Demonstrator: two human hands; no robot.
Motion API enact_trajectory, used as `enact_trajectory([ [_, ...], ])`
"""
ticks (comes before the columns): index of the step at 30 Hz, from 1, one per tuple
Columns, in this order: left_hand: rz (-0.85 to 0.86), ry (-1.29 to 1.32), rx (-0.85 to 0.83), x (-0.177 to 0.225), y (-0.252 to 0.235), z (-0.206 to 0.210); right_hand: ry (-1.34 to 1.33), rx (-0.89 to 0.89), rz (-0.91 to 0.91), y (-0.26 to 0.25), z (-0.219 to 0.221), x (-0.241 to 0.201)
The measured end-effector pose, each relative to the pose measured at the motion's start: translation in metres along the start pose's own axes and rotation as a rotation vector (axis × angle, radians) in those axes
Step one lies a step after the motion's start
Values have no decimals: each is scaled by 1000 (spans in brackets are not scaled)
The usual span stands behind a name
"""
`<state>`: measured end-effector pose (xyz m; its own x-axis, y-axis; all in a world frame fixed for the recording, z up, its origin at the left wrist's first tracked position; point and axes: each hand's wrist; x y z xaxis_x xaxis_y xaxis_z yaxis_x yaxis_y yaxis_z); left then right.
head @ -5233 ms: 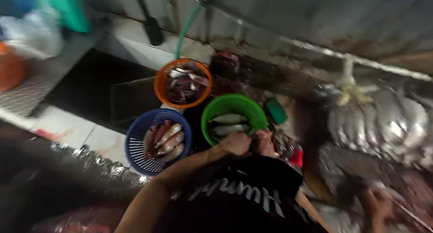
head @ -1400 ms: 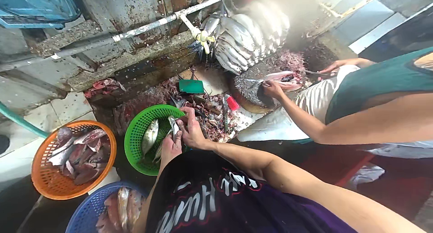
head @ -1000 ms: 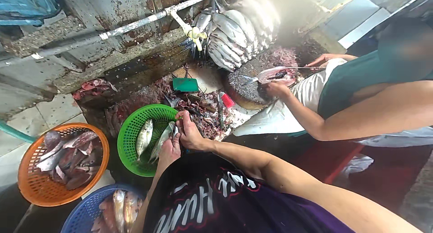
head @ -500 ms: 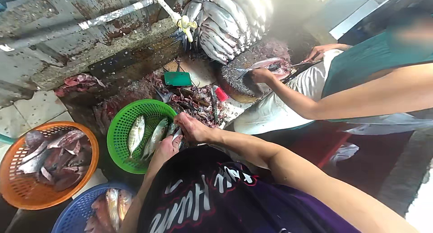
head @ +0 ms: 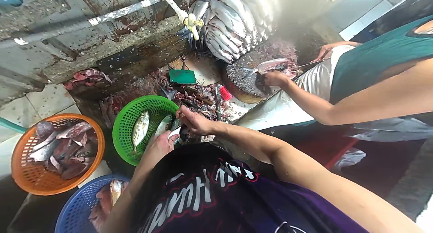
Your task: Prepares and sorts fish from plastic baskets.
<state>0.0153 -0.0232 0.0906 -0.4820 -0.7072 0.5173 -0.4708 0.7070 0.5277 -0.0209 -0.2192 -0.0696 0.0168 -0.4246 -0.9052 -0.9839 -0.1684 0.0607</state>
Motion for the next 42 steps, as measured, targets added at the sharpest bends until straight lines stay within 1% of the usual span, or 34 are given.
enact_trajectory([
  [2,122,-51,104,-63,-30,36,-29,-29,32,-1,-3,-1],
  [3,135,-65,131,-84,-37,44,-51,-50,57,-1,-6,-1],
  [6,10,-20,159,-117,-35,31,-156,-51,151,-2,-28,16],
  [8,-53,-29,281,-144,-37,26,-131,49,243,-4,-50,37],
  [9,-78,-65,361,-154,-40,27,-30,111,308,-4,-62,47],
  [10,-98,-107,428,-158,-43,29,131,185,384,-6,-71,56],
  [11,-92,-136,479,-157,-47,32,275,225,472,-9,-78,66],
  [12,-64,-154,517,-153,-53,38,358,232,548,-12,-83,68],
  [13,-36,-162,527,-148,-62,43,379,229,578,-18,-87,62],
  [14,-13,-145,504,-144,-73,49,375,220,552,-27,-91,45],
  [15,-3,-89,446,-140,-84,55,357,201,462,-37,-93,20],
  [17,-28,-4,316,-134,-102,65,284,137,180,-58,-96,-42],
  [18,-55,-17,270,-135,-113,69,252,107,43,-67,-98,-80],
  [20,-101,-5,224,-139,-125,70,256,122,-273,-81,-100,-164],
  [21,-101,7,220,-138,-125,67,265,156,-434,-86,-101,-205],
  [22,-65,-3,248,-138,-122,67,280,208,-583,-90,-100,-243],
  [23,20,-34,322,-133,-114,68,309,268,-695,-93,-99,-276],
  [24,150,-78,460,-120,-98,68,346,311,-766,-95,-98,-303],
  [25,253,-110,593,-88,-71,58,355,362,-829,-102,-94,-324],
  [26,59,-9,286,-15,-24,6,354,420,-888,-111,-88,-338],
  [27,-120,52,85,50,11,-37,384,467,-911,-120,-83,-347],
  [28,-201,104,64,83,31,-56,420,518,-926,-126,-80,-351],
  [29,-192,151,129,84,33,-55,447,554,-918,-127,-79,-350],
  [30,-99,182,257,52,20,-34,443,559,-896,-124,-81,-345],
  [31,88,192,525,-8,-12,8,409,536,-867,-119,-85,-335],
  [32,296,192,897,-76,-60,55,340,498,-844,-114,-90,-318],
  [33,240,334,856,-109,-80,63,247,447,-808,-111,-92,-292],
  [34,168,505,776,-122,-88,59,147,383,-746,-111,-92,-258],
  [35,154,672,737,-125,-88,52,82,354,-640,-113,-86,-215],
  [37,235,1015,758,-122,-85,46,111,403,-304,-107,-63,-119],
  [39,330,1333,723,-125,-90,47,69,328,51,-91,-49,-66],
  [40,366,1388,697,-125,-91,48,20,261,174,-84,-43,-51],
  [41,357,1343,705,-123,-91,49,-36,203,244,-77,-36,-42],
  [42,304,1173,738,-120,-89,50,-103,167,264,-71,-27,-38],
])
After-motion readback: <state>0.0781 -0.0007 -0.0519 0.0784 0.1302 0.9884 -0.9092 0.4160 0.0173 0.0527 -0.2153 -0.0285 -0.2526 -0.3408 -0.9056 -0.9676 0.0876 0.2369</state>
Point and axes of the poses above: each hand's wrist, its own y-axis away from the middle knuckle, its own z-axis out of the palm, x = y × z, and after that the axes turned 12 degrees about z, right-handed
